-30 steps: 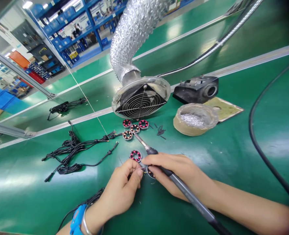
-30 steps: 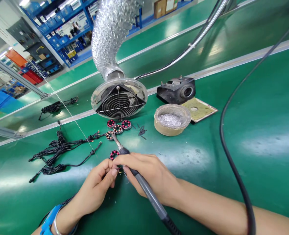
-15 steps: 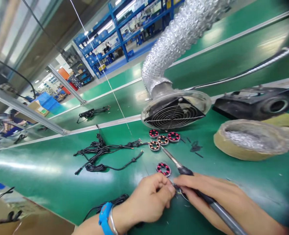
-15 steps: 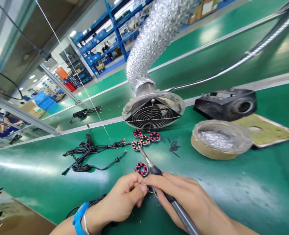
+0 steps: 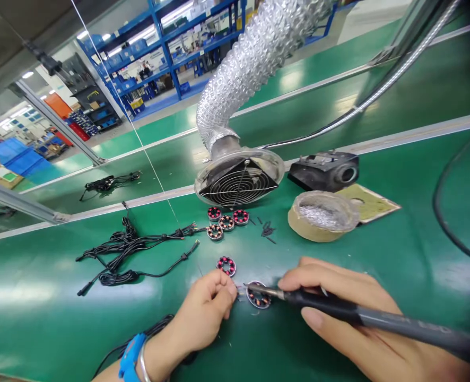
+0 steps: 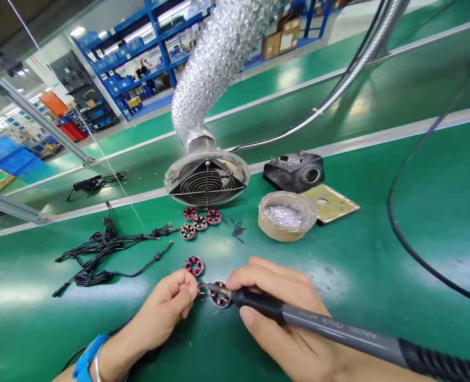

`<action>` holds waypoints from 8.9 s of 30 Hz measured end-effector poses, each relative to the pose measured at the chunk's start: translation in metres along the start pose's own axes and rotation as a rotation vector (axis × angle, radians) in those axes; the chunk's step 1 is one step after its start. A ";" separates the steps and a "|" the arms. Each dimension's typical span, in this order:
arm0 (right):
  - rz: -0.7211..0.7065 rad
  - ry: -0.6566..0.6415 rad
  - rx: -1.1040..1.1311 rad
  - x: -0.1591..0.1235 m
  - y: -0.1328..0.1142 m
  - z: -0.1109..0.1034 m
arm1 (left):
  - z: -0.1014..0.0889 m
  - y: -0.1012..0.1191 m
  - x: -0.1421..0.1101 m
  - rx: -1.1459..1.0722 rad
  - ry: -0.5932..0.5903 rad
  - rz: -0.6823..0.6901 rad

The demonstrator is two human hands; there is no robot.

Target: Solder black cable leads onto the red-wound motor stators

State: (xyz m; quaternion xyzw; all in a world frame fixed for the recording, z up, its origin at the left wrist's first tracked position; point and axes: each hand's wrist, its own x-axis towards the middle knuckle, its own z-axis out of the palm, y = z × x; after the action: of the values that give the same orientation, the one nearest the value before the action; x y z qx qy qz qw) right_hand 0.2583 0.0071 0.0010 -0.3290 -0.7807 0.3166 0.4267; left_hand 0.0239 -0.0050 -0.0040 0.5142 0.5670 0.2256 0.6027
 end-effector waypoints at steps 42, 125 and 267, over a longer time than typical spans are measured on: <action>-0.199 0.041 0.006 0.016 0.015 0.051 | 0.003 -0.003 -0.007 -0.013 -0.016 0.080; -0.227 0.090 -0.035 0.011 0.020 0.049 | 0.004 0.010 -0.011 0.353 -0.046 0.151; -0.099 0.057 0.021 0.002 0.022 0.051 | 0.012 -0.009 -0.002 -0.084 -0.015 -0.004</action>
State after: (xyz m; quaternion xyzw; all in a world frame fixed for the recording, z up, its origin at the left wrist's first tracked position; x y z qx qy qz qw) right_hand 0.2179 0.0112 -0.0375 -0.2943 -0.7803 0.2937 0.4672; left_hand 0.0319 -0.0144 -0.0136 0.4890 0.5535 0.2441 0.6284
